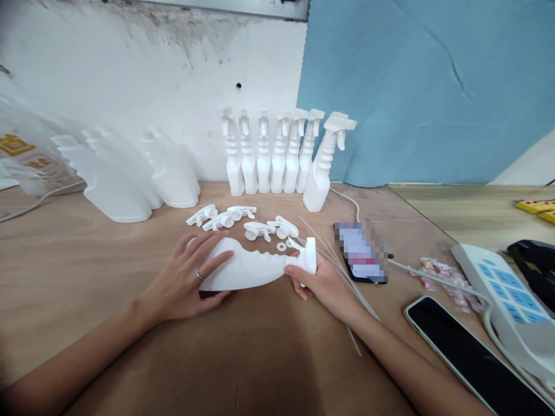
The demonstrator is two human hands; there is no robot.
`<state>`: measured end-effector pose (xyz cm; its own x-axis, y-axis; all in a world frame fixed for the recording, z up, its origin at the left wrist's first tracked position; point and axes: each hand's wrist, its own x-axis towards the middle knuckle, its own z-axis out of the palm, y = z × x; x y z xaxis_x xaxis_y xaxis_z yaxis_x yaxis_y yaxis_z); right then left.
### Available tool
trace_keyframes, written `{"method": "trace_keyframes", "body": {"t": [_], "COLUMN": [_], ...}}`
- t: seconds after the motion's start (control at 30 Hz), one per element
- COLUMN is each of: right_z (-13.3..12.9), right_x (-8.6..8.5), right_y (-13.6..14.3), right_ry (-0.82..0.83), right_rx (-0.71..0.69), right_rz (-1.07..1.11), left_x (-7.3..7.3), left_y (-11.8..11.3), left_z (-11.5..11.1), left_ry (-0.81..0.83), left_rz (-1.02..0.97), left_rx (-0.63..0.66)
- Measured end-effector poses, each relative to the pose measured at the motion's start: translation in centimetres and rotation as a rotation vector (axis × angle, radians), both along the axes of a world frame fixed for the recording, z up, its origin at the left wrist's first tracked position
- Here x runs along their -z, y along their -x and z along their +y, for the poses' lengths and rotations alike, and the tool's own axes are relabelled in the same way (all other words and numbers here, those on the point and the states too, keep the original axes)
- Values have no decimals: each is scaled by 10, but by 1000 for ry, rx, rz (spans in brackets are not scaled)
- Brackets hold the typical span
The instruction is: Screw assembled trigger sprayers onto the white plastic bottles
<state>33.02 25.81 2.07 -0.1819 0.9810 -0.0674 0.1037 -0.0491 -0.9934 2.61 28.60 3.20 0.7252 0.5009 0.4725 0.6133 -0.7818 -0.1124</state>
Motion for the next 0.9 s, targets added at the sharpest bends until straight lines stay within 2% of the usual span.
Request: {"method": "trace_keyframes", "body": {"t": [0.13,0.2,0.3,0.53,0.7,0.9], "right_z": [-7,-11,-13,-13,-14,-18], "right_x": [5,11,17,23,22,21], "right_y": [18,27,35,34,35,36], "right_ry": [119,171,170,166,163,127], "right_rx": [-133,-205,-238,-276,-287,-284], "right_rz": [-2,29,39,12,3,-8], "left_x": [-1,-1,-1,5,3,2], "left_y": [-31,-46,-60,-58,-57,-57], "left_z": [-21,-28,-32,-34,-33,-32], "left_ry": [-66,-41,29,48,-3,54], "left_rz": [21,76,168,109,127,75], "left_rx": [-9,-18,-87,-94,-79,-49]}}
